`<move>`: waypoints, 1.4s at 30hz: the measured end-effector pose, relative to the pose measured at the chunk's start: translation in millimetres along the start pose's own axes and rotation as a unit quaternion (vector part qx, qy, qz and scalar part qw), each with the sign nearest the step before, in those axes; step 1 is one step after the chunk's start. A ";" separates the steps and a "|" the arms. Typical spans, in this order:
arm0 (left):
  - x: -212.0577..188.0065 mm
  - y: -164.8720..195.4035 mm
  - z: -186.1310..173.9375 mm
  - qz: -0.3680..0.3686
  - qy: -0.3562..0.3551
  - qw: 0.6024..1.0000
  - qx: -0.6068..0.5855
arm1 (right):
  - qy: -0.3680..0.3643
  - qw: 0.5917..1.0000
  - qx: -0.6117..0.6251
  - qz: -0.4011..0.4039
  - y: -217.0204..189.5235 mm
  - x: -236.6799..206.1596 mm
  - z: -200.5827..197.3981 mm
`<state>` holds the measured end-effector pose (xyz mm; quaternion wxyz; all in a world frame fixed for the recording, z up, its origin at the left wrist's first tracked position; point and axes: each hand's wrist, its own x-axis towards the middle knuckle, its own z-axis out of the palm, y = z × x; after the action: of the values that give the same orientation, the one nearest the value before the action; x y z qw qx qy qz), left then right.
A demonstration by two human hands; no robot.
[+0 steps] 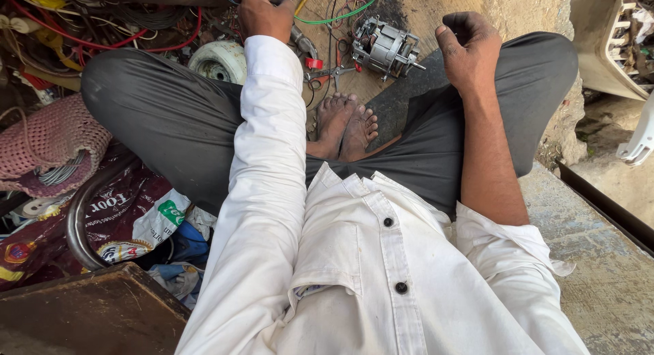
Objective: The person sits on the ground working on a small electric motor. They connect wires to a bulb test board, hold and turn the motor to inspect it, handle its parts and wires, and near the end rub a small block against a component in their hands.
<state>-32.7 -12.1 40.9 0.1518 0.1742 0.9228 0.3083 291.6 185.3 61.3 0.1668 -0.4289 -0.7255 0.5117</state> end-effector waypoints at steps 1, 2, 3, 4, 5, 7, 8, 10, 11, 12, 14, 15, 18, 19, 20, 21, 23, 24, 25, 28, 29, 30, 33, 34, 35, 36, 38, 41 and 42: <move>-0.7 2.8 -2.1 0.009 -0.002 1.000 0.009 | 0.001 1.000 0.007 0.002 -0.4 0.3 0.5; -2.0 5.7 -3.8 0.019 -0.003 1.000 0.017 | 0.003 1.000 0.013 0.002 -0.8 0.7 0.8; -3.7 8.1 -5.8 0.026 -0.027 0.999 0.036 | 0.005 1.000 0.012 0.000 -1.3 1.3 1.5; -6.2 10.3 -7.1 0.033 -0.052 0.997 0.056 | 0.006 1.000 0.011 -0.001 -1.9 1.7 2.2; -9.4 12.2 -7.5 0.039 -0.077 0.993 0.075 | 0.007 1.000 0.009 -0.002 -2.5 2.3 2.9; -16.1 15.8 -4.3 0.040 -0.089 0.990 0.098 | 0.002 1.000 0.015 0.007 -3.9 3.2 4.4; -18.8 17.3 -0.9 0.042 -0.095 0.989 0.109 | 0.000 1.000 0.018 0.011 -4.5 3.4 5.1; -22.0 19.7 8.8 0.025 -0.080 0.990 0.114 | 0.002 1.000 0.026 0.009 -5.1 2.5 6.2; -21.9 20.0 13.1 0.016 -0.073 0.990 0.117 | 0.002 0.999 0.031 0.009 -5.1 1.7 6.8; -20.8 19.8 17.0 0.015 -0.066 0.991 0.117 | 0.004 0.999 0.029 0.015 -4.9 0.8 7.3; -17.0 18.3 22.2 0.011 -0.054 0.992 0.115 | 0.009 0.999 0.026 0.028 -4.3 -0.8 8.1; -14.5 17.2 23.3 0.014 -0.049 0.992 0.114 | 0.011 0.999 0.020 0.029 -4.0 -1.1 8.7; -7.8 13.0 21.7 0.020 -0.036 0.993 0.110 | 0.012 1.000 0.006 0.026 -4.1 0.0 11.2; -6.6 11.6 20.9 0.022 -0.036 0.993 0.107 | 0.011 1.000 0.003 0.024 -4.6 0.7 12.0; -5.6 10.3 20.6 0.023 -0.035 0.994 0.105 | 0.010 1.000 -0.001 0.022 -5.4 1.4 12.8; -4.6 9.1 20.9 0.022 -0.026 0.995 0.090 | 0.010 1.000 -0.002 0.026 -6.4 2.3 13.5; -3.0 6.5 23.7 0.020 -0.008 0.998 0.062 | 0.007 0.999 -0.005 0.037 -8.6 3.0 14.1; -1.5 5.1 25.8 0.002 -0.017 0.998 0.056 | 0.006 0.999 -0.006 0.035 -9.6 3.4 14.2; 0.3 3.6 27.9 -0.015 -0.025 0.998 0.051 | 0.005 0.999 -0.007 0.033 -10.7 3.6 14.1; 6.5 0.6 30.1 0.025 0.011 0.999 0.022 | 0.001 0.999 0.000 0.035 -12.8 4.0 13.6; 8.1 -0.2 29.0 0.054 0.032 0.998 0.012 | -0.001 0.999 0.005 0.038 -13.2 4.0 13.4; 9.2 0.7 26.6 0.061 0.026 0.998 -0.002 | 0.000 0.999 0.000 0.038 -13.4 3.9 13.3; 9.8 12.4 17.4 0.052 -0.004 0.999 -0.009 | 0.002 0.999 -0.006 0.040 -13.5 4.6 12.8; 8.5 19.1 15.0 0.027 -0.024 0.999 0.012 | 0.002 0.999 -0.003 0.043 -13.4 4.8 12.7; 7.6 27.4 14.2 0.001 -0.045 0.998 0.033 | 0.002 0.999 0.000 0.046 -13.3 5.0 12.4; 7.2 36.6 15.1 0.025 -0.042 0.998 0.050 | 0.004 0.999 -0.002 0.038 -13.1 5.2 12.1; 6.5 54.1 21.3 0.071 -0.039 0.993 0.084 | 0.007 1.000 -0.008 0.025 -12.8 4.8 11.3; 12.8 72.6 39.5 0.218 0.007 0.967 0.135 | 0.016 1.000 -0.019 -0.005 -12.4 3.4 10.6; 17.0 76.5 47.0 0.234 0.011 0.961 0.146 | 0.019 1.000 -0.011 0.004 -12.4 2.8 10.6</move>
<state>-12.2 76.5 49.6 0.0383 0.4026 0.8927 0.1988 277.2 179.8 67.2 0.1740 -0.4431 -0.7261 0.4962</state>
